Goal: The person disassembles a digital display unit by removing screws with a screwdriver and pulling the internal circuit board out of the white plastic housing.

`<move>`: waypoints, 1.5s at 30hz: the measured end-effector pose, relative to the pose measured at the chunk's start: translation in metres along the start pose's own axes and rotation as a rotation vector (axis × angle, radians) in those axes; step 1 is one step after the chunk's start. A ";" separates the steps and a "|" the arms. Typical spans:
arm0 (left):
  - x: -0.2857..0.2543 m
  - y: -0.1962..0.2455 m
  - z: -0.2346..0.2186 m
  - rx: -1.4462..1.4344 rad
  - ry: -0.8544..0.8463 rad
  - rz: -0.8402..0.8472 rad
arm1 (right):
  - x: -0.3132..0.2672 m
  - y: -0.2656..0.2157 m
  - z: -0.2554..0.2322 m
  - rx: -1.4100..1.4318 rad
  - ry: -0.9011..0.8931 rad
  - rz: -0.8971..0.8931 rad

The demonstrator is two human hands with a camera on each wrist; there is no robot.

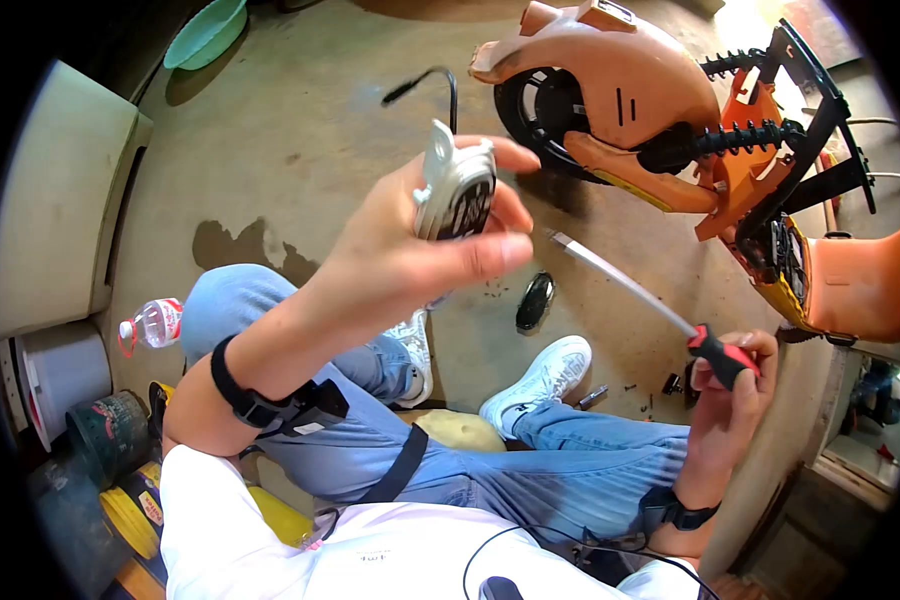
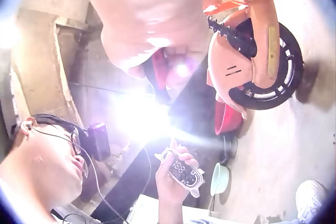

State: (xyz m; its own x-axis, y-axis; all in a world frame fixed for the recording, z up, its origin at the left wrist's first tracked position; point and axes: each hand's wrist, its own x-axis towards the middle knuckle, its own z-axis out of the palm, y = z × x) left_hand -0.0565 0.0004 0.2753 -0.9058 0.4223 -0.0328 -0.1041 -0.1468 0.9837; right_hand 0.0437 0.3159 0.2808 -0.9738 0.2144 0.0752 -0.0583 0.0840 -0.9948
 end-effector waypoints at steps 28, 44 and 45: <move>0.000 -0.018 0.011 -0.432 0.085 -0.203 | -0.009 0.001 0.015 -0.089 -0.179 0.067; -0.002 -0.028 0.015 -0.215 0.110 -0.177 | -0.010 0.001 0.016 -0.140 -0.199 0.037; -0.003 -0.028 0.016 -0.187 0.120 -0.172 | -0.010 0.000 0.017 -0.137 -0.197 0.041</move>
State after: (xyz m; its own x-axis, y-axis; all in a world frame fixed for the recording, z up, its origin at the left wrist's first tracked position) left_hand -0.0445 0.0176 0.2510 -0.9094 0.3479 -0.2279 -0.3243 -0.2499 0.9124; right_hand 0.0496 0.2976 0.2785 -0.9996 0.0274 0.0071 -0.0011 0.2133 -0.9770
